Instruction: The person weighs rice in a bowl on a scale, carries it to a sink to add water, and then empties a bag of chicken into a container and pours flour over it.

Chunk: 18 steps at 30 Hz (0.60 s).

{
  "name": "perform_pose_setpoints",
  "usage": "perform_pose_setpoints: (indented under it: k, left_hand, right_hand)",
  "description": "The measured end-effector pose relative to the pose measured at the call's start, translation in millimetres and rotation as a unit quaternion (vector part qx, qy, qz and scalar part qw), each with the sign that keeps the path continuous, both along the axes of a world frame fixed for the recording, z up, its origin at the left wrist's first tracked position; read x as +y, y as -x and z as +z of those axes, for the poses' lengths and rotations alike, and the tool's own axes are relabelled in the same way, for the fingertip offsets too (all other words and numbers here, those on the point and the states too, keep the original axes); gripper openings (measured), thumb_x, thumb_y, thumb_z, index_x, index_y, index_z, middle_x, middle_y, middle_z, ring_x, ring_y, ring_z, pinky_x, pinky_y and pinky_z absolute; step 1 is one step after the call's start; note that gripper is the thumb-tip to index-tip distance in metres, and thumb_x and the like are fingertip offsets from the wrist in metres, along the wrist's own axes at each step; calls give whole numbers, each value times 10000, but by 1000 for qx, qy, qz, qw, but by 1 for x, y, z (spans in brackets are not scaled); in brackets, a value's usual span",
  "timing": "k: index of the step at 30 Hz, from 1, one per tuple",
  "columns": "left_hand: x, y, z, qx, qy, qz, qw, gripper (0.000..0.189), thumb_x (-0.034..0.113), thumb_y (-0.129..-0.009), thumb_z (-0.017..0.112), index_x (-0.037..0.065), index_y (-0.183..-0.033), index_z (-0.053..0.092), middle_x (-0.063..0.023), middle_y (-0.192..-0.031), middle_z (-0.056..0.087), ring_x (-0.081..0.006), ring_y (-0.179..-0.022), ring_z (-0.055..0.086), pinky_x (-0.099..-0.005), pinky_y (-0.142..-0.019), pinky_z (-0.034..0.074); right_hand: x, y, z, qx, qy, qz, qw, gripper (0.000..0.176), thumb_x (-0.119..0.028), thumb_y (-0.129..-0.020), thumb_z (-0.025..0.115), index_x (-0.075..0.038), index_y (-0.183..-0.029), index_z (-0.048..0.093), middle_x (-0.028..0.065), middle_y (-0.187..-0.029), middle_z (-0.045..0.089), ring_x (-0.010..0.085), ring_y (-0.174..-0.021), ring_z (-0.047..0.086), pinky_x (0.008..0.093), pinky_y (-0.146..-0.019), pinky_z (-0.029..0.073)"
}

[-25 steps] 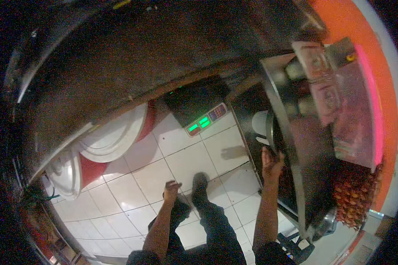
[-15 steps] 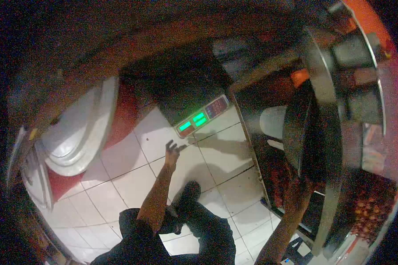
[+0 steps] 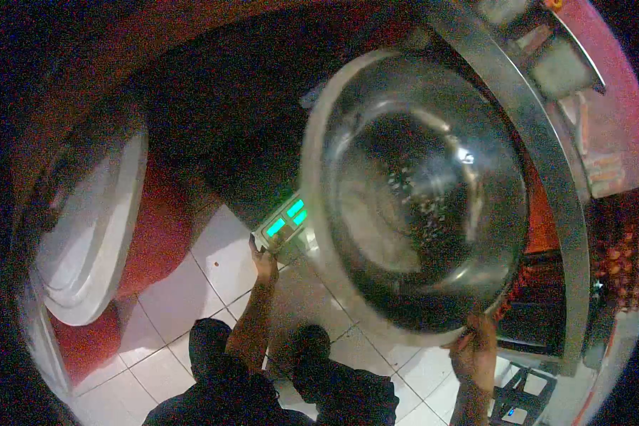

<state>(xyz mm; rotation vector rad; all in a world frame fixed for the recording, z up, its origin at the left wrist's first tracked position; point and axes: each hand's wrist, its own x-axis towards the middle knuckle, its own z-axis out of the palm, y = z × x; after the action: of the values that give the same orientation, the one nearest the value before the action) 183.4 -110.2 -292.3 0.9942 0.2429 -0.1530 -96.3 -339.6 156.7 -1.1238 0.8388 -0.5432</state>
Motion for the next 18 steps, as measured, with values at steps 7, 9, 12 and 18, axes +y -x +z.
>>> perform_pose_setpoints:
  k: [7,9,12,18]
  left_hand:
    - [32,38,-34,69,114,40,990,660,135,-869,674,77,-1444,353,-94,-1124,612,-187,-931,615,-296,-744,530]
    - [57,49,-30,-11,-44,31,998,568,146,-886,675,9,-1372,414,-94,-1109,624,-178,-940,617,-264,-758,528]
    - [73,61,19,35,-28,72,996,502,102,-897,650,-5,-1342,444,-110,-1145,617,-186,-990,614,-274,-801,529]
    - [95,58,46,83,54,-13,995,652,155,-883,647,18,-1435,327,-118,-1112,623,-211,-952,606,-336,-803,497]
  right_hand:
    - [37,-8,-62,166,0,132,977,511,77,-660,707,-25,-1137,556,114,-991,607,234,-835,567,338,-694,490]
    - [53,-35,-98,234,233,238,913,224,-210,-829,656,-68,-983,574,65,-886,606,176,-657,607,317,-659,543]
    - [64,-75,-160,168,308,239,905,156,-199,-853,636,-95,-949,570,57,-903,607,178,-740,615,325,-696,542]
    - [85,-180,-200,109,-150,260,948,155,-188,-881,628,-108,-1009,593,30,-1022,589,191,-931,587,385,-853,515]
